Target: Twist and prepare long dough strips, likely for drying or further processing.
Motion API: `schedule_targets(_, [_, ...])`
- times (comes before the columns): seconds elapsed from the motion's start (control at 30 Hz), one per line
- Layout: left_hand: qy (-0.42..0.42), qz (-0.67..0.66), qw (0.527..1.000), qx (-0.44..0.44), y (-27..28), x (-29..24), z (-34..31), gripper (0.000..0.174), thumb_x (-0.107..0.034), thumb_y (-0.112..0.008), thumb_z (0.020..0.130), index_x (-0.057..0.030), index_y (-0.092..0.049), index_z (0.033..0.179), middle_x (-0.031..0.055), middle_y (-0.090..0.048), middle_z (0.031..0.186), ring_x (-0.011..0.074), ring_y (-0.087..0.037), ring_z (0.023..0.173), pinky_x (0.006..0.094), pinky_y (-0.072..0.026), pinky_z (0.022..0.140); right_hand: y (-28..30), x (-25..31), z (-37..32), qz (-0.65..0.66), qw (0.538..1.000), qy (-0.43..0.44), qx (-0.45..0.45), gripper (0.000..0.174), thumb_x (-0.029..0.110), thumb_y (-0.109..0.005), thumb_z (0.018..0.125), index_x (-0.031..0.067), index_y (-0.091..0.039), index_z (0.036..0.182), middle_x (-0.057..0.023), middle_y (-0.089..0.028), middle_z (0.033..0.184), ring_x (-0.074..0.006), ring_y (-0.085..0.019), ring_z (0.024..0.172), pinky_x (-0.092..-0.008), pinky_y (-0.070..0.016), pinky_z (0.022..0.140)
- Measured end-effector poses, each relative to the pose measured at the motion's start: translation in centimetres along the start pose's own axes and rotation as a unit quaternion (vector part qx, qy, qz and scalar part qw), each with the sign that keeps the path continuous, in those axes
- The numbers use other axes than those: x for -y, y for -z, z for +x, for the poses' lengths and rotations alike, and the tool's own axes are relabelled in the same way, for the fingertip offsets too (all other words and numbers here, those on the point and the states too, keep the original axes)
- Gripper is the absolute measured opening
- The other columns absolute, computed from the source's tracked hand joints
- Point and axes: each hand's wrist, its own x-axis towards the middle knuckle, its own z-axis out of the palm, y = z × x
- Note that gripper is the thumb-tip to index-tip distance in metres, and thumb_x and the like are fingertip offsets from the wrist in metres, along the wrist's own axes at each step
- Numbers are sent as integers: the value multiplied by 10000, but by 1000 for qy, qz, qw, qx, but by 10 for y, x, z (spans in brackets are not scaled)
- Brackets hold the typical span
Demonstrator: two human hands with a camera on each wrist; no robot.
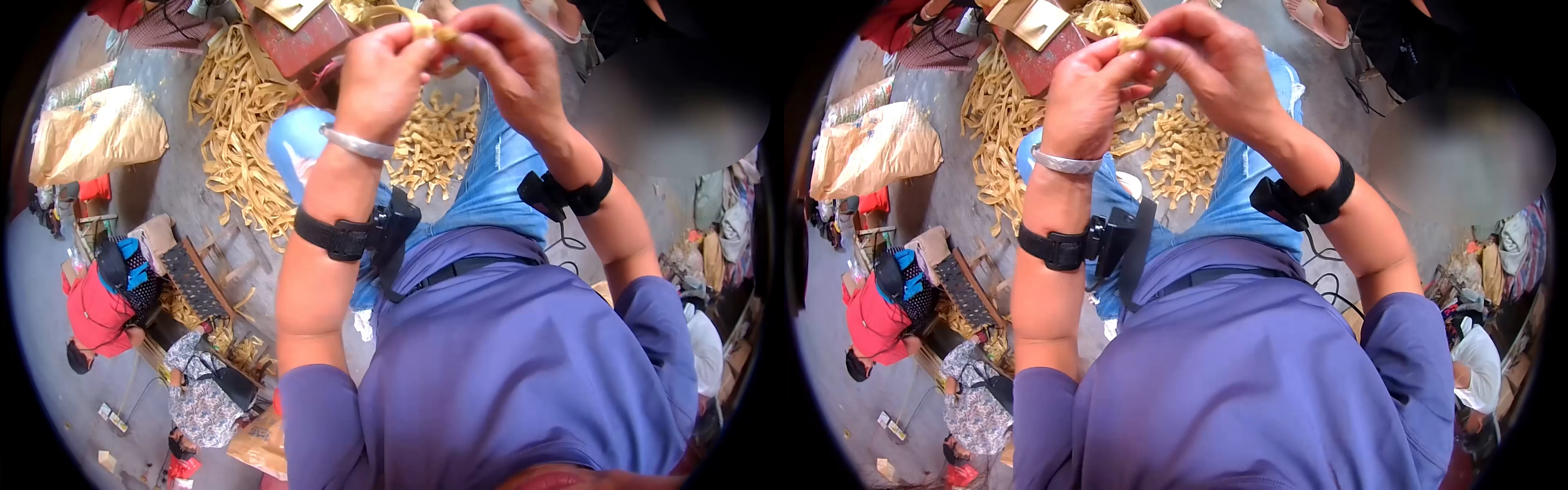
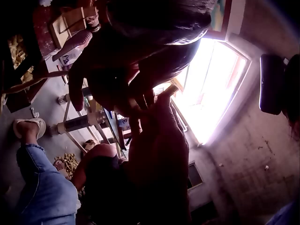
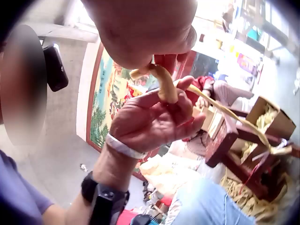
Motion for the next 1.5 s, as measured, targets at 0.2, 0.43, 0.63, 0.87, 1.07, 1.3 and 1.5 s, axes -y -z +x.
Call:
schedule_targets(0.2, [-163,515,841,-2,-29,-49,-30,180,-99,-634,772,-45,-629,943,33,-640,699,165,-635,609,267,-474,549,10,-2,-10,128,980,-148,-31,78,87,-538,921,20,-560,956,-21,-595,825,-65,-546,729,-193,-437,662])
schedule_targets(0.43, [-409,473,758,-185,-18,-37,-44,137,-45,-607,683,-71,-596,817,103,-579,649,295,-579,603,404,-429,562,21,24,-2,153,919,-337,137,126,141,-604,888,20,-638,900,-5,-609,710,-72,-536,556,-217,-412,490])
schedule_targets(0.63, [-431,411,779,-195,-14,-24,-51,139,-19,-659,715,-60,-534,761,67,-558,680,231,-588,569,323,-468,541,18,20,-12,222,895,-312,227,218,198,-596,885,19,-654,995,47,-539,708,-10,-401,528,-162,-275,454])
schedule_targets(0.87, [-269,183,934,-148,-10,-12,-60,93,-4,-633,778,-18,-599,863,87,-625,785,158,-625,656,266,-497,596,-7,20,-33,370,874,-304,80,184,148,-657,866,11,-637,987,3,-602,792,-38,-501,575,-162,-357,473])
schedule_targets(1.07, [-141,92,986,4,3,-18,-69,176,-107,-695,823,28,-635,919,33,-640,811,70,-595,704,203,-478,587,-9,14,-34,366,887,-281,29,168,84,-724,805,72,-559,834,-25,-636,827,-58,-585,638,-155,-413,487])
schedule_targets(1.3, [-3,-39,998,52,15,-34,-69,182,-182,-637,894,-24,-602,812,26,-606,682,43,-537,496,169,-386,400,-6,30,-29,323,896,-289,95,275,81,-732,794,3,-615,1031,-32,-656,859,-60,-599,725,-177,-461,589])
schedule_targets(1.5, [-14,-127,992,14,30,-41,-80,171,-161,-541,942,-47,-517,816,40,-567,672,102,-538,493,215,-421,396,12,31,-29,127,966,-198,111,138,78,-714,806,-18,-696,905,-46,-660,880,-86,-597,774,-207,-473,709])
